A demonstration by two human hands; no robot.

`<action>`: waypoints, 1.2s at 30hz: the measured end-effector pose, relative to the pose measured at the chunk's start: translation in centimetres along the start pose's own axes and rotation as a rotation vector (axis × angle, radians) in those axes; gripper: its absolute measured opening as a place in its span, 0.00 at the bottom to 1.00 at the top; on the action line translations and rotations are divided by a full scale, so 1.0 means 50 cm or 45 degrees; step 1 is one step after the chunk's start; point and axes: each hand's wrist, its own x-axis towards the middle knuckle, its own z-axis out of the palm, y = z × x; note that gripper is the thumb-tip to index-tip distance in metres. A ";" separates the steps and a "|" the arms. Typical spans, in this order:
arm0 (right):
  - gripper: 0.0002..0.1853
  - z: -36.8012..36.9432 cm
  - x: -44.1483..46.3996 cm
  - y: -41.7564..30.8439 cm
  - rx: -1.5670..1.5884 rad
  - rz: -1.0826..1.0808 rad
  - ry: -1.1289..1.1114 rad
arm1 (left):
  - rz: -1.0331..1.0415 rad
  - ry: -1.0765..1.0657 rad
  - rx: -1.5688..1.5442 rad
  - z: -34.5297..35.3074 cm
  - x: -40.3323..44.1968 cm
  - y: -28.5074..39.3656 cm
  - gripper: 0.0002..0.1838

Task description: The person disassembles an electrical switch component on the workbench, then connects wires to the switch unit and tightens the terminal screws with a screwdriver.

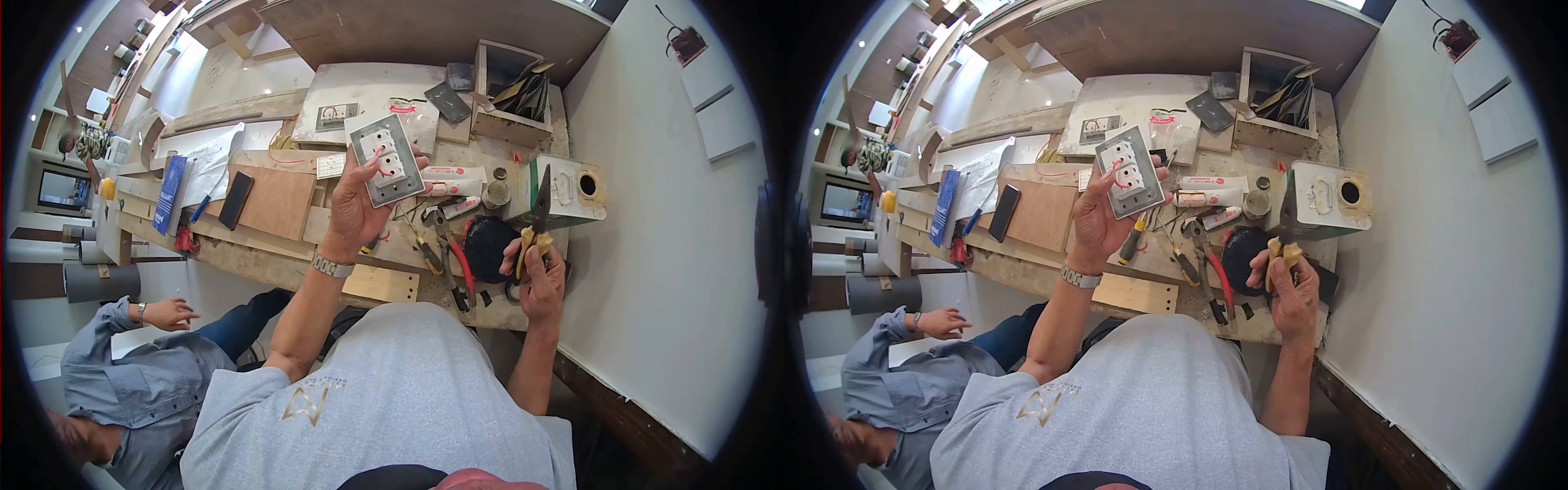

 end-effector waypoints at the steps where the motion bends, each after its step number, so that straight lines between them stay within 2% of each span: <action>1: 0.15 -0.001 -0.005 0.012 0.004 0.038 0.009 | -0.015 -0.007 0.050 -0.001 0.000 -0.001 0.35; 6: 0.15 0.024 -0.032 0.070 -0.036 0.189 0.098 | -0.037 0.021 0.098 -0.002 -0.005 -0.005 0.35; 13: 0.17 0.067 -0.065 0.100 -0.204 0.369 0.074 | -0.089 0.090 0.020 -0.016 -0.015 -0.013 0.36; 20: 0.15 0.077 -0.079 0.125 -0.225 0.343 0.102 | -0.102 0.101 0.017 -0.010 -0.039 -0.011 0.36; 22: 0.14 0.066 -0.077 0.125 -0.347 0.414 0.148 | -0.104 0.162 -0.099 -0.060 -0.045 -0.029 0.36; 23: 0.13 0.056 -0.073 0.134 -0.393 0.359 0.139 | -0.085 0.158 0.008 -0.034 -0.040 -0.028 0.36; 25: 0.15 0.050 -0.072 0.131 -0.399 0.398 0.165 | -0.058 0.129 0.151 -0.020 -0.048 -0.025 0.35; 36: 0.16 0.037 -0.099 0.140 -0.308 0.387 0.148 | -0.146 0.105 0.028 -0.044 -0.083 -0.077 0.33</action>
